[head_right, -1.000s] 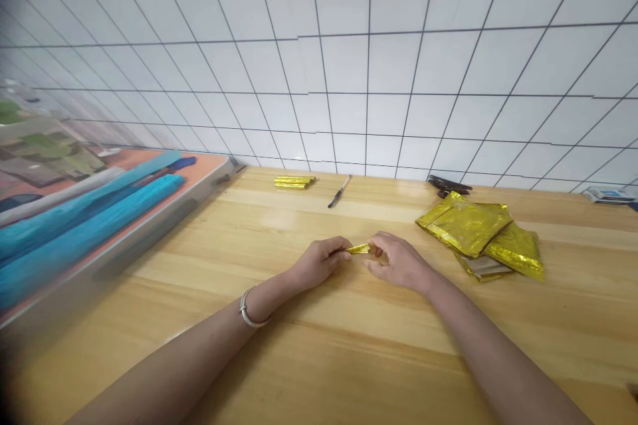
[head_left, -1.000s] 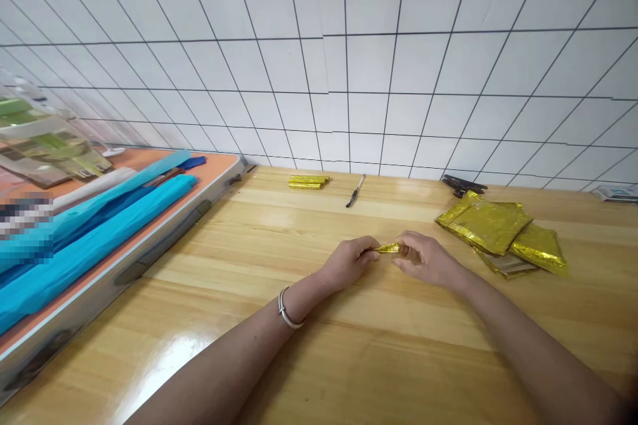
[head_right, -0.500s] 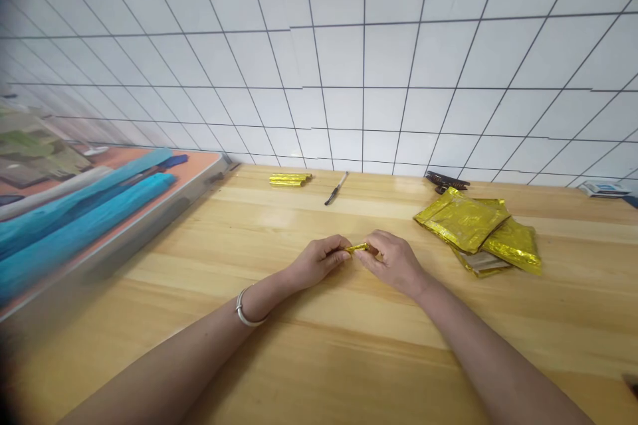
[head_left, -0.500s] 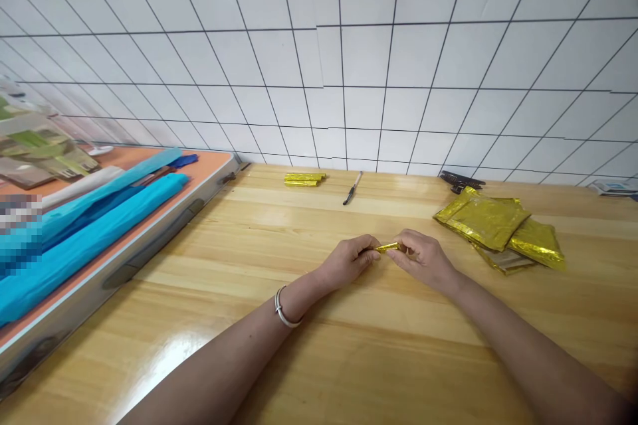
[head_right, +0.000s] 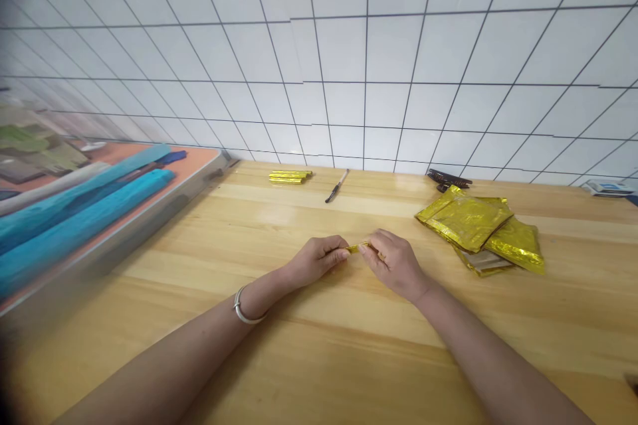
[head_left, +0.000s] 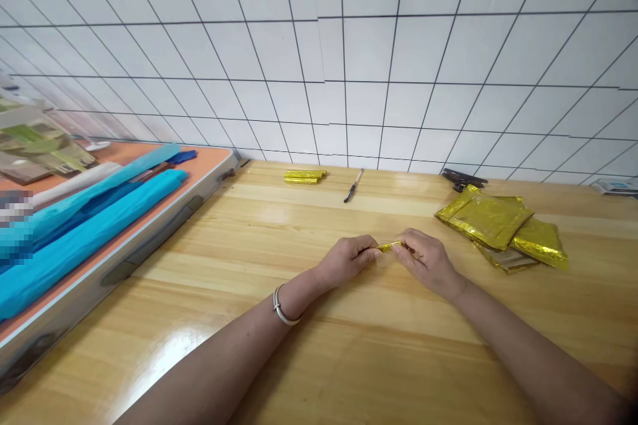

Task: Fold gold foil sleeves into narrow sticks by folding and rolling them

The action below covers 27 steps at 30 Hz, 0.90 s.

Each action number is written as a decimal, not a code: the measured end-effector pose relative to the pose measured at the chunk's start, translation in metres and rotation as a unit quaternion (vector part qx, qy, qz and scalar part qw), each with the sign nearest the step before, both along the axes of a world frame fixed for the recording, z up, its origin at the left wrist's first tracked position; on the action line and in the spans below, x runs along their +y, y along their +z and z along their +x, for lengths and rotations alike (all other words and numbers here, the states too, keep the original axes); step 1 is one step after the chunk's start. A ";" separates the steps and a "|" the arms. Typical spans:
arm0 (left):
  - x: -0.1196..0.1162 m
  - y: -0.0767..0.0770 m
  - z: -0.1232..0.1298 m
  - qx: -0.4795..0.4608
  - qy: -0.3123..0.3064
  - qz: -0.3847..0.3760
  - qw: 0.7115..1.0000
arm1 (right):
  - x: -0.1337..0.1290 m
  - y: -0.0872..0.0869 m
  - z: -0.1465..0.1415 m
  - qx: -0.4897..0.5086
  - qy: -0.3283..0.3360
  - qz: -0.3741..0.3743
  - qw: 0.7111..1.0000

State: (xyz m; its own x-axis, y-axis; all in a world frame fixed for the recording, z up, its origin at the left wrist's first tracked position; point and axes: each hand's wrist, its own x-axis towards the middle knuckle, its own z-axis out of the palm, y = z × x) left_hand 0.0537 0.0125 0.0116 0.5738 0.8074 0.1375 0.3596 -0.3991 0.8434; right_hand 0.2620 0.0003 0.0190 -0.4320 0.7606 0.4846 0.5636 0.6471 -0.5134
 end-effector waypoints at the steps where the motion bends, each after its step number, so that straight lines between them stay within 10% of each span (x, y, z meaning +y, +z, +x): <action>1: 0.001 0.001 -0.001 0.006 0.000 0.005 1.000 | 0.000 0.001 0.001 0.007 0.000 -0.011 1.000; 12: 0.018 0.001 -0.020 -0.107 0.087 -0.078 0.987 | 0.011 0.009 0.018 0.093 -0.079 -0.116 0.986; 19: 0.016 0.015 -0.016 -0.335 0.126 -0.136 0.924 | 0.019 -0.004 0.023 -0.054 -0.005 0.007 0.999; 27: 0.005 0.027 -0.012 -0.358 0.129 -0.128 0.916 | 0.018 -0.007 0.022 -0.138 0.003 0.078 0.987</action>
